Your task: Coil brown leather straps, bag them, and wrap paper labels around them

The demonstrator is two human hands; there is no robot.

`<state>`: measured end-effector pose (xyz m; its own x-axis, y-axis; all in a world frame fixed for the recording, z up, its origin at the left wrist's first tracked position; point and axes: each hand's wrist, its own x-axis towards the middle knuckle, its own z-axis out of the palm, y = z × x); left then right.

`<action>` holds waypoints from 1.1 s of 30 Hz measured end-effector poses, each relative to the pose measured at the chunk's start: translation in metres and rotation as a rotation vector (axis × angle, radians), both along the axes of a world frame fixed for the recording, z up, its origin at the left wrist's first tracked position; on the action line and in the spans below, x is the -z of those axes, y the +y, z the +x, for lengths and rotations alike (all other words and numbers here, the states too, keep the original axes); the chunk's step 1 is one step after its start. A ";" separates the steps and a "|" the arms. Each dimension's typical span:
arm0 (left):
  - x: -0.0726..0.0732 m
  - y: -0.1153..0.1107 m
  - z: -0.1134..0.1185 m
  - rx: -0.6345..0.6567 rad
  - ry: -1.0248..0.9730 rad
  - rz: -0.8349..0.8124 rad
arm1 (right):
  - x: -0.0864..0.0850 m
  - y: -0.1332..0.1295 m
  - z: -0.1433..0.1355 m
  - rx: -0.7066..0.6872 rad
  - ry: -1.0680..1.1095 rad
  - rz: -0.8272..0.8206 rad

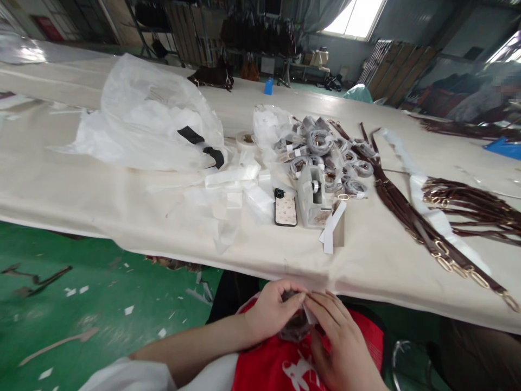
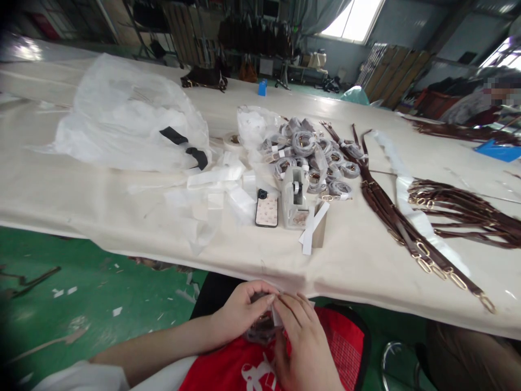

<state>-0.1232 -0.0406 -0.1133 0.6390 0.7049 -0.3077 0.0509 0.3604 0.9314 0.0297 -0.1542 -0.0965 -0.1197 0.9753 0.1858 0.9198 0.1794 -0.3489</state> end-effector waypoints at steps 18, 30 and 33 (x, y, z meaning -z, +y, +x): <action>-0.010 0.001 -0.007 -0.037 0.160 0.427 | 0.003 0.009 0.009 0.102 0.061 0.209; -0.006 -0.002 -0.017 -0.105 0.232 0.636 | 0.025 0.007 -0.014 0.377 0.975 -0.049; -0.003 -0.002 -0.018 -0.125 0.216 0.625 | 0.020 0.011 -0.018 0.392 1.174 -0.104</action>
